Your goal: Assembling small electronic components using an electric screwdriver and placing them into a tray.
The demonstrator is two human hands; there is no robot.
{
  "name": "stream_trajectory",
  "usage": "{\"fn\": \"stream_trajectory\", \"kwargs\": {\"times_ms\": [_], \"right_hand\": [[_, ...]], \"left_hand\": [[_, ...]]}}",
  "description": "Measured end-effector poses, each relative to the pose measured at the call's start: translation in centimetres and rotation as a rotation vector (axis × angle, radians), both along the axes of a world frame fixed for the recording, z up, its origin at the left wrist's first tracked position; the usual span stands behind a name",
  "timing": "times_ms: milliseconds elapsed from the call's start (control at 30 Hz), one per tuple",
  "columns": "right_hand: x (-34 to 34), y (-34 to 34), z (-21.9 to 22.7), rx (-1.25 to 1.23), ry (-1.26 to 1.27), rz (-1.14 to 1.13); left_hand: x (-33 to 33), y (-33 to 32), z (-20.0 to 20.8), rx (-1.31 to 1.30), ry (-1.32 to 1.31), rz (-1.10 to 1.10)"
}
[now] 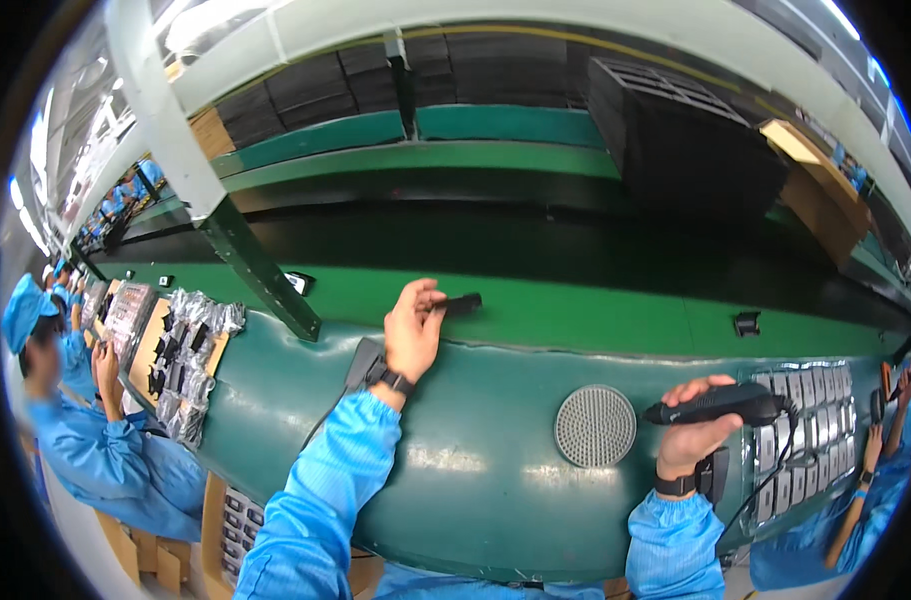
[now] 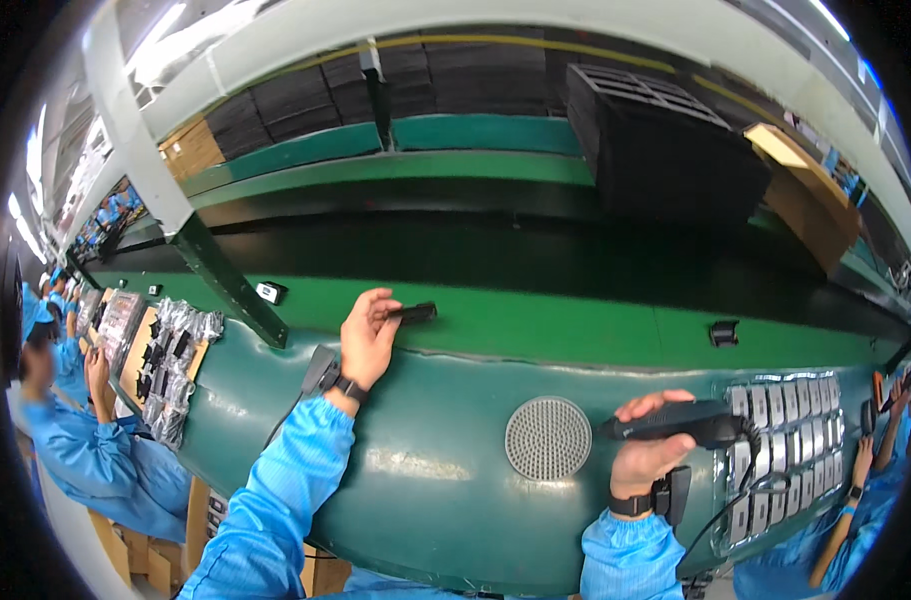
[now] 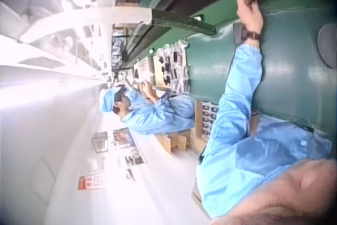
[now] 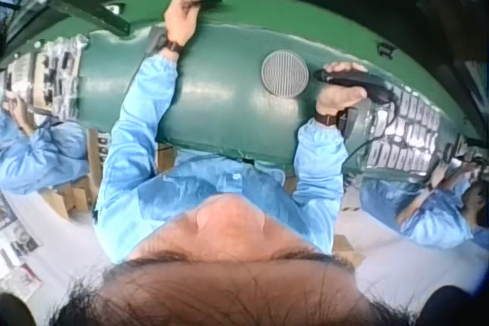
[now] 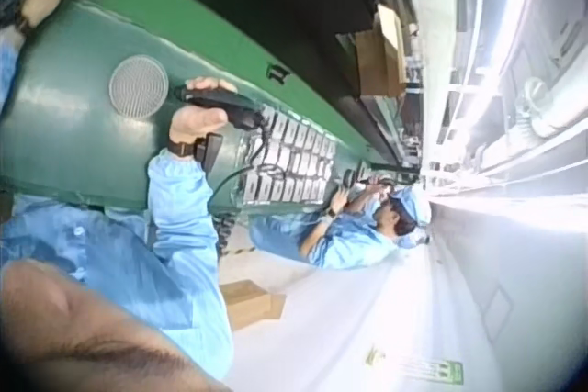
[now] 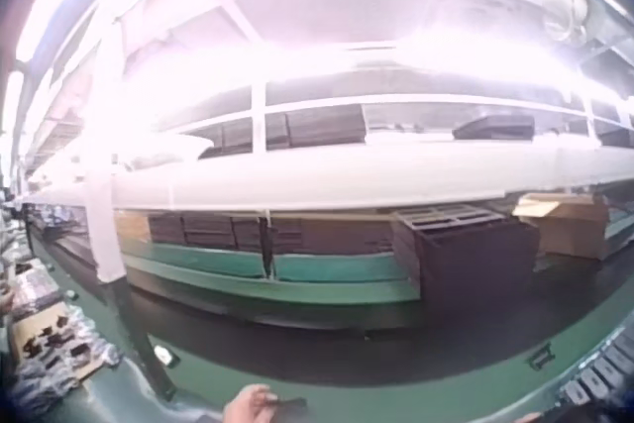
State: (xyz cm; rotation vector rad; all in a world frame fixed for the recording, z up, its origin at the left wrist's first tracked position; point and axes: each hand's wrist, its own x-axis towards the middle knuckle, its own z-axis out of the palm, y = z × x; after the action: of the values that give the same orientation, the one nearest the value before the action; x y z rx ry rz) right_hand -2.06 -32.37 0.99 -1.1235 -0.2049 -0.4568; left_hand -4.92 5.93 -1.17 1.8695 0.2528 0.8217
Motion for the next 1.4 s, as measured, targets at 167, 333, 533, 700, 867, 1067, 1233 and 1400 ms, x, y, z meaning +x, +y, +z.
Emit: {"fn": "stream_trajectory", "kwargs": {"times_ms": [167, 333, 533, 700, 867, 1067, 1233, 1400], "right_hand": [[0.0, 0.5, 0.4, -0.016, -0.064, -0.024], [0.0, 0.5, 0.5, 0.029, -0.059, -0.016], [0.4, -0.3, 0.3, 0.000, -0.015, -0.072], [-0.2, 2.4, 1.2, 0.085, -0.051, 0.081], [0.4, 0.5, 0.6, 0.024, -0.070, -0.039], [0.4, 0.5, 0.7, 0.022, -0.058, -0.052], [0.0, 0.8, 0.9, 0.039, -0.064, -0.014], [-0.2, -0.1, 0.6, 0.007, -0.055, -0.039]], "left_hand": [[4.3, 3.6, 0.3, 0.210, 0.146, 0.062], [3.7, 6.4, 0.8, 0.618, 0.135, 0.335], [2.7, 13.5, 1.1, 0.763, 0.654, 0.920], [-2.1, 28.5, -5.5, 0.692, 0.495, 1.445], [5.3, 21.7, -5.7, 0.407, 0.498, 1.198], [2.0, 18.3, -1.4, 0.663, 0.606, 0.871], [-0.1, 16.7, 0.6, 0.697, 0.373, 0.830], [-2.0, 8.3, 3.3, 0.601, -0.252, 0.313]]}}
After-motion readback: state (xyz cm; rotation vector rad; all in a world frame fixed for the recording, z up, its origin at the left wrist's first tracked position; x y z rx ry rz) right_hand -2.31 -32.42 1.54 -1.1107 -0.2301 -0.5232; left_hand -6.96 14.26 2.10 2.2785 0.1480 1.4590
